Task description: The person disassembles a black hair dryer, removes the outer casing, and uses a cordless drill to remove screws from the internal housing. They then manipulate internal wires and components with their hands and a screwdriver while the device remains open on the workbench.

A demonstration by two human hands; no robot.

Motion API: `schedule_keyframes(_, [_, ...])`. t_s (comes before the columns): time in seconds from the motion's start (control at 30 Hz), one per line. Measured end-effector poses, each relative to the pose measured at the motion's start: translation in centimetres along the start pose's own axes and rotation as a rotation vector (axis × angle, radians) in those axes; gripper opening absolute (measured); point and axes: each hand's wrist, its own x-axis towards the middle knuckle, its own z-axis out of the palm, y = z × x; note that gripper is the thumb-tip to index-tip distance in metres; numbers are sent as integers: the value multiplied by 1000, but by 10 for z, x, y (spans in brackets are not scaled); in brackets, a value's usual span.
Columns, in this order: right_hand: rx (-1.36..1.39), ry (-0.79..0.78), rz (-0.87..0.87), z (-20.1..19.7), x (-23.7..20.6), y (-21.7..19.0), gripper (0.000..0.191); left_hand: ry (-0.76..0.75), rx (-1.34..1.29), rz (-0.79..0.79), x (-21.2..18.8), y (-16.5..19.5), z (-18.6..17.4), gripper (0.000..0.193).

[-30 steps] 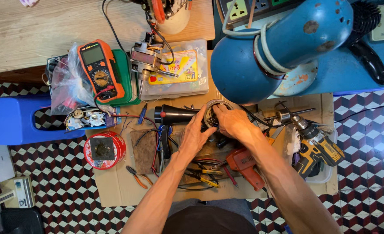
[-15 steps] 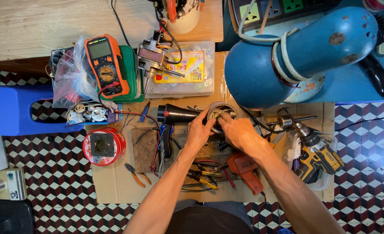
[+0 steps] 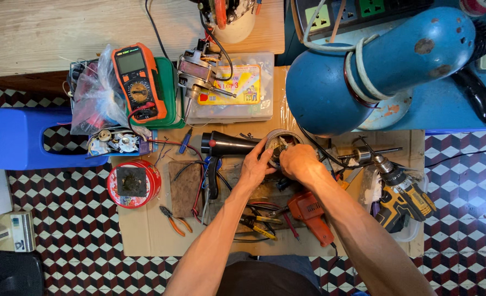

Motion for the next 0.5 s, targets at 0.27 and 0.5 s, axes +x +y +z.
schedule_keyframes(0.27, [194, 324, -33, -21, -40, 0, 42, -35, -6, -38, -3, 6, -11, 60])
schedule_keyframes(0.5, [1059, 723, 220, 29, -152, -3, 31, 384, 152, 183, -51, -16, -73, 44])
